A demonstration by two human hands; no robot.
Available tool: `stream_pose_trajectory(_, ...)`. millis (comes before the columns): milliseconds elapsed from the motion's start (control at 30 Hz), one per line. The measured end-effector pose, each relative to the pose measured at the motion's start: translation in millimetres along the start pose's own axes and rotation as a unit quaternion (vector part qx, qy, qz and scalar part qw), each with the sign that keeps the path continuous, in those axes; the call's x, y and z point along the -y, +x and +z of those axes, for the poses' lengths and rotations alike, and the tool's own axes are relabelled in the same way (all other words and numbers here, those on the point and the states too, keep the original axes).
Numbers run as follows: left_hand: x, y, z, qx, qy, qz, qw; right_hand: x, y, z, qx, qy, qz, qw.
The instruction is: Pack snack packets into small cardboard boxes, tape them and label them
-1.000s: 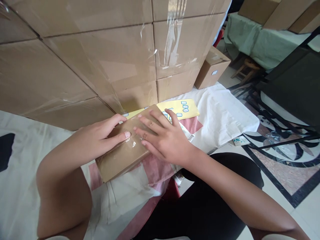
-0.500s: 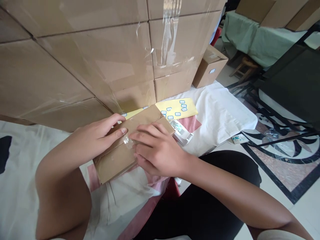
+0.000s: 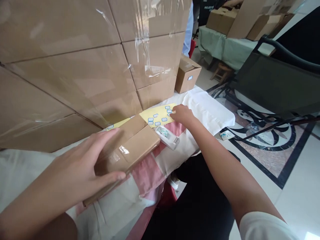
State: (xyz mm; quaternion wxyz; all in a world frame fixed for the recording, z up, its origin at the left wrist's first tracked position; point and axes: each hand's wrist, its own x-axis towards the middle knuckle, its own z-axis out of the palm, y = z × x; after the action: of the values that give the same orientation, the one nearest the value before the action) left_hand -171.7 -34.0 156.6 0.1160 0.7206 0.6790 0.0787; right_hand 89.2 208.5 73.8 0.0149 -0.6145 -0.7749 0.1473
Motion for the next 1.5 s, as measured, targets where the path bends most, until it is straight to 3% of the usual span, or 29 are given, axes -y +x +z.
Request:
stream_pose_trajectory(67, -4, -1, 2, 0.005, 0.002, 0.019, 1.0, -3, 5, 11, 0.023, -0.039, 0.017, 0.999)
stream_pose_trajectory(267, -1, 2, 4, 0.031, 0.024, -0.006, 0.999, 14, 0, 27, -0.049, -0.107, -0.024, 0.993)
stream_pose_trajectory(467, 0, 1, 2, 0.028, 0.039, 0.01, 0.999, 20, -3, 31, -0.085, -0.133, -0.066, 0.985)
stream_pose_trajectory(700, 12, 0, -1, 0.032, 0.042, 0.001, 0.999, 16, 6, 27, -0.063, -0.066, -0.019, 0.996)
stream_pose_trajectory(767, 18, 0, -2, 0.037, 0.04, 0.0, 0.999, 13, 8, 24, -0.08, -0.034, -0.008, 0.996)
stream_pose_trajectory(833, 25, 0, -3, 0.044, 0.038, 0.003, 0.998, 12, 6, 22, -0.118, 0.04, -0.048, 0.991)
stream_pose_trajectory(900, 35, 1, -6, 0.045, 0.034, 0.022, 0.998, 16, -3, 23, -0.163, 0.144, -0.152, 0.964)
stream_pose_trajectory(967, 48, 1, -8, 0.041, 0.026, 0.055, 0.997, 23, -18, 26, -0.192, 0.232, -0.261, 0.917)
stream_pose_trajectory(1100, 76, 3, -13, 0.051, 0.01, 0.079, 0.996, 44, -55, 41, -0.185, 0.324, -0.376, 0.848)
stream_pose_trajectory(1233, 89, 5, -19, 0.089, -0.01, 0.046, 0.995, 56, -77, 57, -0.129, 0.346, -0.436, 0.821)
stream_pose_trajectory(1500, 86, 3, -23, 0.109, -0.011, 0.033, 0.993, 58, -88, 74, -0.067, 0.411, -0.44, 0.796)
